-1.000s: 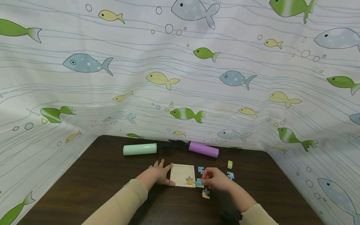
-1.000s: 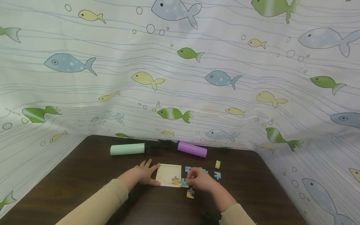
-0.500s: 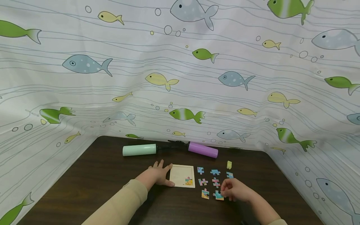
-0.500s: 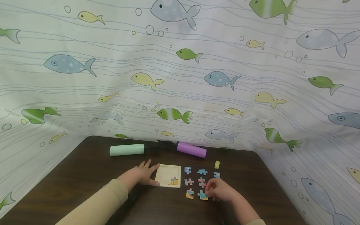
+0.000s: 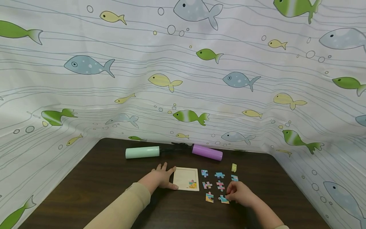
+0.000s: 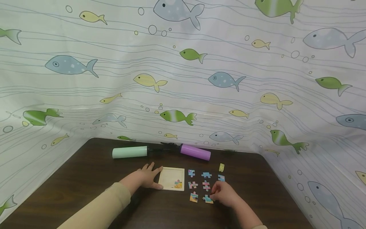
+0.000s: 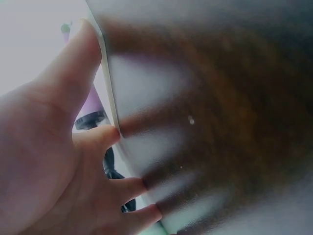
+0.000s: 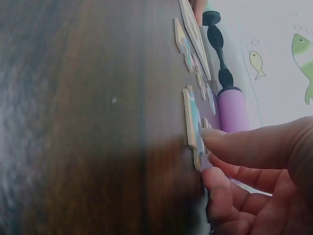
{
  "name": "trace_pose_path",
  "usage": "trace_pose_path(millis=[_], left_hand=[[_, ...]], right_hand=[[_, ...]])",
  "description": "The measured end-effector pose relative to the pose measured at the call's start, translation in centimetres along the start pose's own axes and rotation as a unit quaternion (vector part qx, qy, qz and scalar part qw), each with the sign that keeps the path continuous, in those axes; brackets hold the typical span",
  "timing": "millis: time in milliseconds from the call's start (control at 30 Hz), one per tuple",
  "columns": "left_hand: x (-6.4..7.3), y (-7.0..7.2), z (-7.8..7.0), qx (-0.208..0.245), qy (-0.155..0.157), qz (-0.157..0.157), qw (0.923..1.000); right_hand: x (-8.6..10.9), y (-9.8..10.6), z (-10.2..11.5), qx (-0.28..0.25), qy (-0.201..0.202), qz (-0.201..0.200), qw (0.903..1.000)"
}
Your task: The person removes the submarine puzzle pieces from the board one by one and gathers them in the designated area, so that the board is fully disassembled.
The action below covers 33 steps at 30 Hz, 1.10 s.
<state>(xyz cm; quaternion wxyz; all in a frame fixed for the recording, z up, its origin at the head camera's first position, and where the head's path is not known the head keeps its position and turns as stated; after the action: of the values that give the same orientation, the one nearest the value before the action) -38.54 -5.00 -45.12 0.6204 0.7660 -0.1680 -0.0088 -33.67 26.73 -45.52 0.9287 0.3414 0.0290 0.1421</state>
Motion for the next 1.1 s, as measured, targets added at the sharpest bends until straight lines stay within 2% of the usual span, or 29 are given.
trace_pose_path(millis=[200,400,500,700,900,1100], left_hand=[[0.2,0.2,0.0,0.002,0.002,-0.004,1.0000],[0.3,0.2,0.0,0.000,0.000,-0.007,1.0000],[0.4,0.3,-0.1,-0.001,0.000,-0.007,1.0000],[0.5,0.3,-0.1,0.004,-0.002,-0.003,1.0000],[0.4,0.1,0.0,0.001,-0.003,0.000,1.0000],[0.1,0.0,0.0,-0.001,-0.002,0.002,1.0000]], right_hand=[[-0.3,0.1,1.0,0.027,-0.002,-0.027,0.9993],[-1.3,-0.5,3.7,0.017,0.036,-0.022,0.9990],[-2.0,-1.4,5.3,0.009,0.053,-0.008,0.9985],[-3.6,-3.5,7.6,0.026,0.073,-0.001,0.9970],[-5.0,-6.1,8.5,0.020,0.070,0.024,0.9971],[-6.4,-7.6,9.2,0.057,0.074,0.012,0.9955]])
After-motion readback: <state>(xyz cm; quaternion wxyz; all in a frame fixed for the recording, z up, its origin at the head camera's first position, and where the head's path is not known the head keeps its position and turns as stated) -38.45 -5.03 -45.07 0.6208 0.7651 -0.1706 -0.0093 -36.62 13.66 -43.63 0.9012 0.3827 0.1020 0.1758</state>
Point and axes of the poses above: each hand's wrist, its own x-axis away from the middle knuckle, its own y-axis out of the back of the hand, z = x × y, the point moved 7 cm from there along -x, towards the middle knuckle, and after that the axes turned 4 degrees about -z, right-handed, at the moved point
